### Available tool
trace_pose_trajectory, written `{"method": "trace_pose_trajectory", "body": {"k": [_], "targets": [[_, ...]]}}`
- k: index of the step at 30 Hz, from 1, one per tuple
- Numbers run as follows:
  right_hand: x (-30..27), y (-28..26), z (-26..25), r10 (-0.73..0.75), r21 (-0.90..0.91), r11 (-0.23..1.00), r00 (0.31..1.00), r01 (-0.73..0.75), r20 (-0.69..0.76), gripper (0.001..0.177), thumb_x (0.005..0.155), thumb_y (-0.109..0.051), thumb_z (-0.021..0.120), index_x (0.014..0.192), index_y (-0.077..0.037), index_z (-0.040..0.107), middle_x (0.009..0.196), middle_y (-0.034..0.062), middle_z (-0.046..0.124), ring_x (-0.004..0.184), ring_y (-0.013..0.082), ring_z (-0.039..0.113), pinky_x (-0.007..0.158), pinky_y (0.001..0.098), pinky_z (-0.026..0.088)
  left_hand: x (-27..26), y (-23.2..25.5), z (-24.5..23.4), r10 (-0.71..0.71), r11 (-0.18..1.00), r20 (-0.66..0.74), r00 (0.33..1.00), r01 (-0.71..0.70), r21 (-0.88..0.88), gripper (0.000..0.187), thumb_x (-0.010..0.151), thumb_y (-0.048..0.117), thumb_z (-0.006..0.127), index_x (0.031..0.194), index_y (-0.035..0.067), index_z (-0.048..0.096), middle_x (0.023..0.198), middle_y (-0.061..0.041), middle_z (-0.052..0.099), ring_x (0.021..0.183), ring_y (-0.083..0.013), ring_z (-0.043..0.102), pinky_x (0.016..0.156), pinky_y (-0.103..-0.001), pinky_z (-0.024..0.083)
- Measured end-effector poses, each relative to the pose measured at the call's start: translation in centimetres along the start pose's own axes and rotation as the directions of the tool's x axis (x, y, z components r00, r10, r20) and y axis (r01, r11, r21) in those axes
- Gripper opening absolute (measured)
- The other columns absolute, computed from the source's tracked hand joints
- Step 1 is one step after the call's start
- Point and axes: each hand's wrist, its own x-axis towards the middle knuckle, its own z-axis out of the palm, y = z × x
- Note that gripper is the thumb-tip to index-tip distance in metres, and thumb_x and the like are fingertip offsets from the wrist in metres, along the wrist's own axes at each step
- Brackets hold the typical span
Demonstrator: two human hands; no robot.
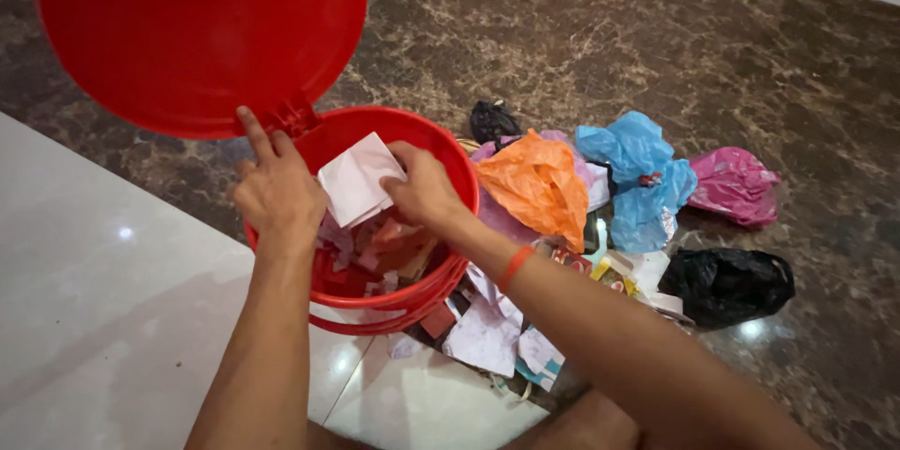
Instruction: The person sits on the floor and sorts trash from a red bucket, picking up items like paper, cardboard, and plastic by hand and placing them on the floor.
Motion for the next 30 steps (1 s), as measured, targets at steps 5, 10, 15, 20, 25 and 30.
{"method": "trace_pose_trajectory", "body": {"k": [5,10,15,20,25,30], "targets": [[-2.0,-3.4,-3.2,0.145,-0.028,0.989,0.989,-0.145,-0.002,0.025,0.080,-0.013,0.079,0.103,-0.006,0.080,0.080,0.0062,0.079,0.066,0.0091,0.071,0.061,0.0313,0.056,0.0,-0.6,1.3,0.045,0.998,-0.083,0.996,-0.041,0.050,0.079,0.075,0.022,0.081,0.147,0.007,0.052,0.171,-0.018,0.019,0.107,-0.0398,0.066,0.078,-0.050,0.060],[-2.9,-5.1,-4.9,0.254,-0.010,0.967,0.965,-0.255,-0.062,0.026,0.082,-0.026,0.082,0.087,-0.001,0.077,0.063,0.0087,0.070,0.049,0.0161,0.060,0.046,0.0379,0.046,0.3,-0.5,1.3,0.031,0.999,-0.071,0.997,-0.029,0.029,0.074,0.081,0.027,0.081,0.146,0.006,0.052,0.172,-0.017,0.017,0.105,-0.0406,0.066,0.074,-0.052,0.060],[-2.4,-4.1,-4.7,0.163,0.060,0.986,0.960,-0.153,-0.228,0.037,0.084,-0.033,0.083,0.070,-0.001,0.070,0.056,0.0018,0.061,0.051,0.0059,0.051,0.044,0.0315,0.041,0.1,-0.2,-0.2,0.003,1.000,0.024,1.000,-0.004,0.026,0.084,0.072,0.021,0.083,0.147,0.008,0.048,0.172,-0.015,0.012,0.111,-0.0398,0.064,0.079,-0.050,0.059],[-2.4,-2.4,-4.2,0.189,0.237,0.963,0.949,-0.129,-0.251,0.048,0.089,-0.036,0.079,0.059,-0.008,0.055,0.054,-0.0053,0.051,0.050,0.0032,0.040,0.042,0.0294,0.031,0.4,0.1,-0.3,-0.024,0.999,0.069,0.997,0.021,0.036,0.085,0.072,0.017,0.082,0.149,0.009,0.045,0.172,-0.014,0.009,0.115,-0.0400,0.062,0.079,-0.050,0.059],[-2.4,-1.8,-4.0,0.166,0.280,0.956,0.949,-0.088,-0.267,0.058,0.092,-0.037,0.078,0.055,-0.012,0.042,0.052,-0.0081,0.042,0.050,0.0029,0.032,0.042,0.0297,0.025,0.2,0.1,-0.5,-0.014,0.998,0.067,0.998,0.010,0.055,0.087,0.072,0.019,0.083,0.150,0.009,0.045,0.173,-0.014,0.009,0.116,-0.0396,0.062,0.080,-0.050,0.059],[-2.2,-1.8,-4.2,0.167,0.330,0.941,0.954,-0.078,-0.251,0.060,0.092,-0.035,0.079,0.053,-0.014,0.039,0.052,-0.0098,0.039,0.050,0.0019,0.029,0.043,0.0277,0.024,-0.1,0.2,-1.2,-0.014,0.999,0.095,0.995,0.009,0.052,0.091,0.070,0.023,0.086,0.150,0.009,0.044,0.172,-0.014,0.008,0.117,-0.0392,0.061,0.081,-0.050,0.059]]}}
